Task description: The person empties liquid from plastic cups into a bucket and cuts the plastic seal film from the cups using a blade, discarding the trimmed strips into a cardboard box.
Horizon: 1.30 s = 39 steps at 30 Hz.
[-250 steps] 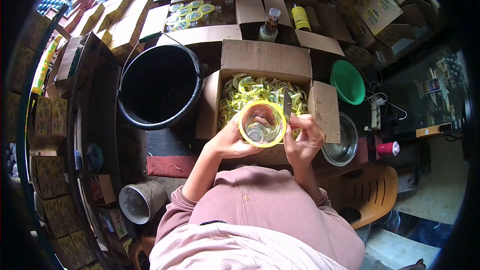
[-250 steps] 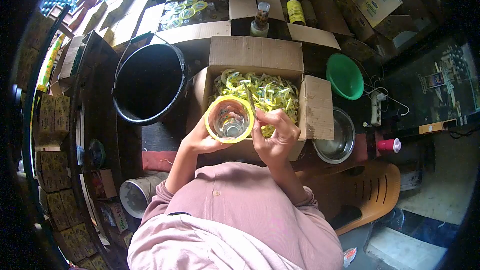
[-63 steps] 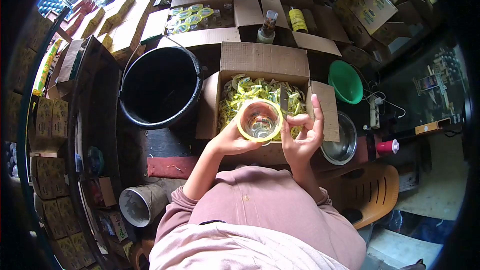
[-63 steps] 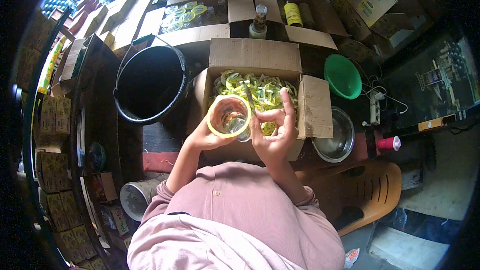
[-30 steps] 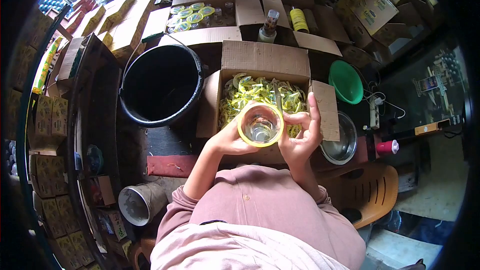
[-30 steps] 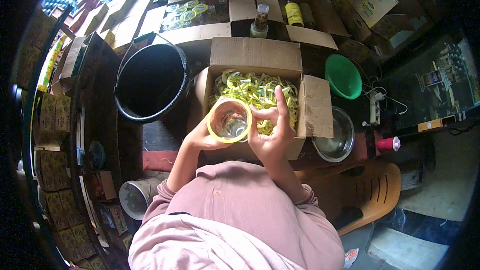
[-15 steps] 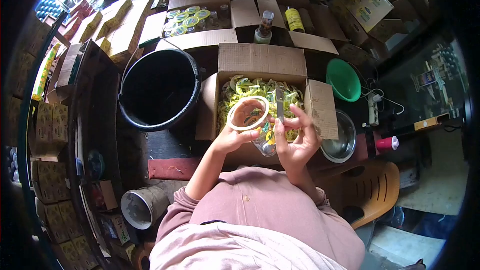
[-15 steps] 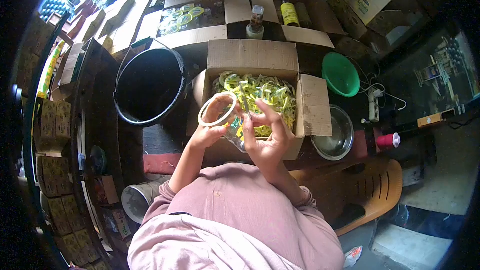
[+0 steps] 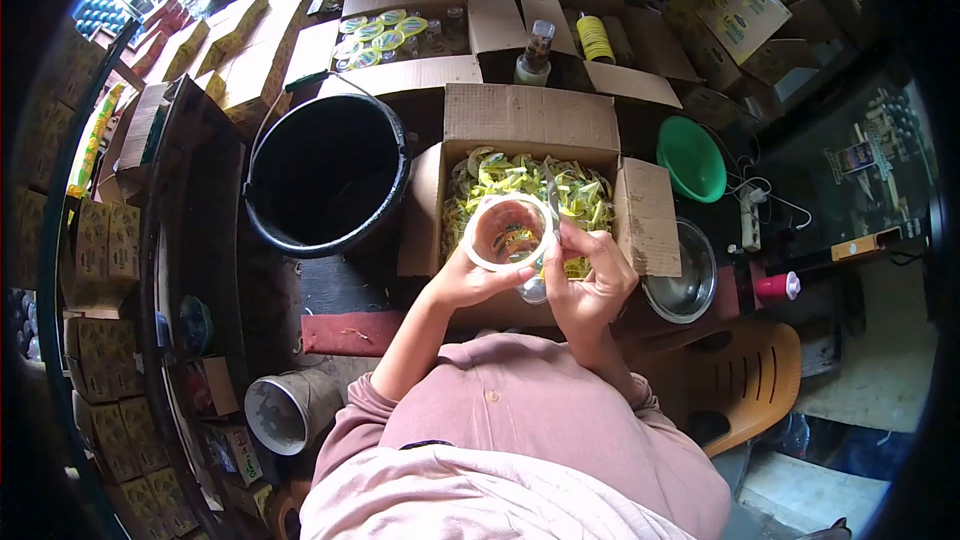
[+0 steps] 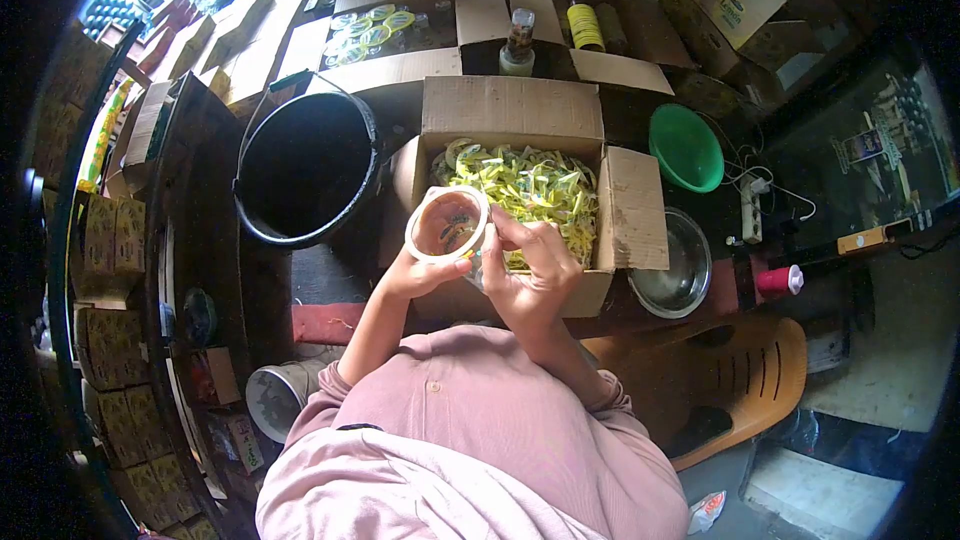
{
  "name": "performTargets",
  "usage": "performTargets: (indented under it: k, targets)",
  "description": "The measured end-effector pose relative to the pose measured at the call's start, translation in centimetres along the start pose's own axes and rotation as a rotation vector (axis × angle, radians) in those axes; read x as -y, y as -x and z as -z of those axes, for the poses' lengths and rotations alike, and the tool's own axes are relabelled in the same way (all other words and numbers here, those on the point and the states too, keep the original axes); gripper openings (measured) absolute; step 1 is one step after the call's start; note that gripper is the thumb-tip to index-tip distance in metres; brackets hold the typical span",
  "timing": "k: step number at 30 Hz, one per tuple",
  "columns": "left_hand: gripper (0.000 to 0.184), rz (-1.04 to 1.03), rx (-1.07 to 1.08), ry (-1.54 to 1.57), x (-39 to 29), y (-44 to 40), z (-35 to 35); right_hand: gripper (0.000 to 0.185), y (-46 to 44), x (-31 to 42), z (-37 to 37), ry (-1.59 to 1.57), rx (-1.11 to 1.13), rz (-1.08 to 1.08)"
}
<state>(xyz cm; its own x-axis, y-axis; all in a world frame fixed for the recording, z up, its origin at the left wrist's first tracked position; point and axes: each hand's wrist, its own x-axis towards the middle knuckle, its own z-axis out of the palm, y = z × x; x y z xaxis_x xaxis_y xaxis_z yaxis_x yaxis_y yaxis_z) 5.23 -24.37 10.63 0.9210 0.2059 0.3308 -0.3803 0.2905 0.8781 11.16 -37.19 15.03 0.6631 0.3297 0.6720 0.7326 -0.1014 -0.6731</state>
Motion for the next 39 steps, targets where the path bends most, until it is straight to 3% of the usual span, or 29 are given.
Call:
performTargets:
  k: [7, 11, 17, 24, 33, 39]
  targets:
    - [0.064, 0.062, 0.025, -0.001, -0.3, 0.3, 0.2, 0.022, 0.0, 0.0, 0.1, -0.057, 0.001, -0.017]
    - [0.06, -0.02, -0.008, 0.067, -0.1, -0.2, -0.3, 0.022, 0.4, 0.2, 0.2, -0.051, -0.055, -0.016]
    - [0.062, -0.036, -0.041, 0.054, 0.1, -0.4, -0.8, 0.022, 0.7, -0.1, 0.3, -0.035, -0.068, 0.012]
    - [0.068, -0.046, 0.101, -0.169, -0.4, -0.4, -0.6, 0.022, 0.0, -1.0, 0.9, -0.046, -0.038, 0.016]
    - [0.072, 0.013, -0.032, 0.023, 0.0, -0.2, -1.0, 0.022, 0.6, -0.5, 1.2, -0.115, -0.052, -0.038]
    - [0.07, -0.074, 0.052, -0.091, 0.6, -0.1, -0.4, 0.024, 0.4, -0.7, 1.1, -0.022, -0.048, 0.041]
